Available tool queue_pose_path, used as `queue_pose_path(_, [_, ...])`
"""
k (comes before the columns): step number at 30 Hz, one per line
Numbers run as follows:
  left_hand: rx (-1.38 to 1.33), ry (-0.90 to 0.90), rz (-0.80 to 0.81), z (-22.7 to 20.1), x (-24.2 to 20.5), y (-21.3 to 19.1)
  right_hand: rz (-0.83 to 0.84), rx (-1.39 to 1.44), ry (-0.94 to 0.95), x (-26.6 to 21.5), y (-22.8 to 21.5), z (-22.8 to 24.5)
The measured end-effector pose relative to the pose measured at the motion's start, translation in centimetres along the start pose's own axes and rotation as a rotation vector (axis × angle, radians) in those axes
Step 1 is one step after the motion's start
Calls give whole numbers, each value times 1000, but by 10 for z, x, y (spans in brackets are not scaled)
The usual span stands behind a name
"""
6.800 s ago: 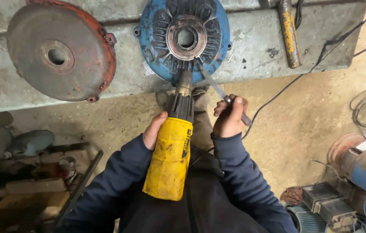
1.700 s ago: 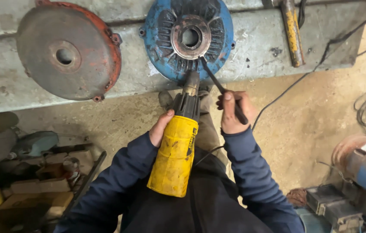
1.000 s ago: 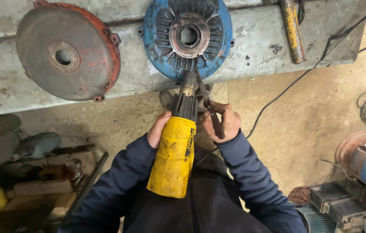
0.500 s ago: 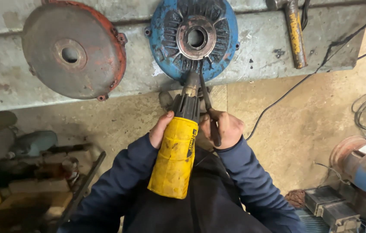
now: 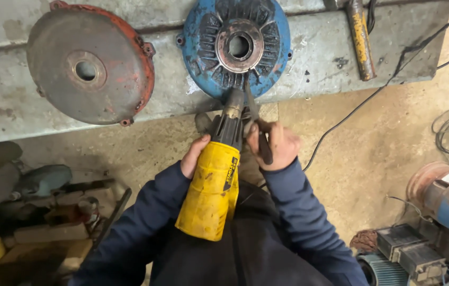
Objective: The person uses a yellow heat gun to apply heat to a blue mechanical component on a metal workbench. They then use a metal scraper to remove residue from the heated surface, repeating the process of heating and scraping across the component.
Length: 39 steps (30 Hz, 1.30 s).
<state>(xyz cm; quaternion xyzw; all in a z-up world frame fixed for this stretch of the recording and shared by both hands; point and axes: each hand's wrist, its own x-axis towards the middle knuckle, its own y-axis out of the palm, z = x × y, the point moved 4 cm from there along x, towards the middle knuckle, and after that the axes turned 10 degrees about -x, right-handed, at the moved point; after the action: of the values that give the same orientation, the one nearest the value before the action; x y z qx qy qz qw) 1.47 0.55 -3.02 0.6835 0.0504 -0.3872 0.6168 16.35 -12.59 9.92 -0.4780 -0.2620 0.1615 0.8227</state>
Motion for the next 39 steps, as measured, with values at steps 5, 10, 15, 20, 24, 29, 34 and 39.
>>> queue_pose_path(5, [2, -49, -6, 0, -1, 0, 14, -42, -28, 17, -15, 4])
queue_pose_path(10, [38, 6, 1, -3, -3, -5, -65, 47, -152, 10, 2, -3])
queue_pose_path(15, [-7, -19, 1, -5, -8, 1, -94, 95, -219, -9, 17, -15])
queue_pose_path(20, [-10, -48, 43, -4, -5, 2, -95, 109, -343, -41, 42, -44])
queue_pose_path(24, [-9, -69, 30, -1, -1, 1, -55, 35, -256, -57, 48, -59])
queue_pose_path(29, [10, -84, 11, -1, 0, 0, -119, 323, -122, -68, 44, -73])
queue_pose_path(34, [-24, -34, 10, 3, -2, 0, -5, 154, -146, -27, 12, -46])
queue_pose_path(39, [-12, -32, 41, 0, 3, 0, 159, 20, -291, 22, -10, -34])
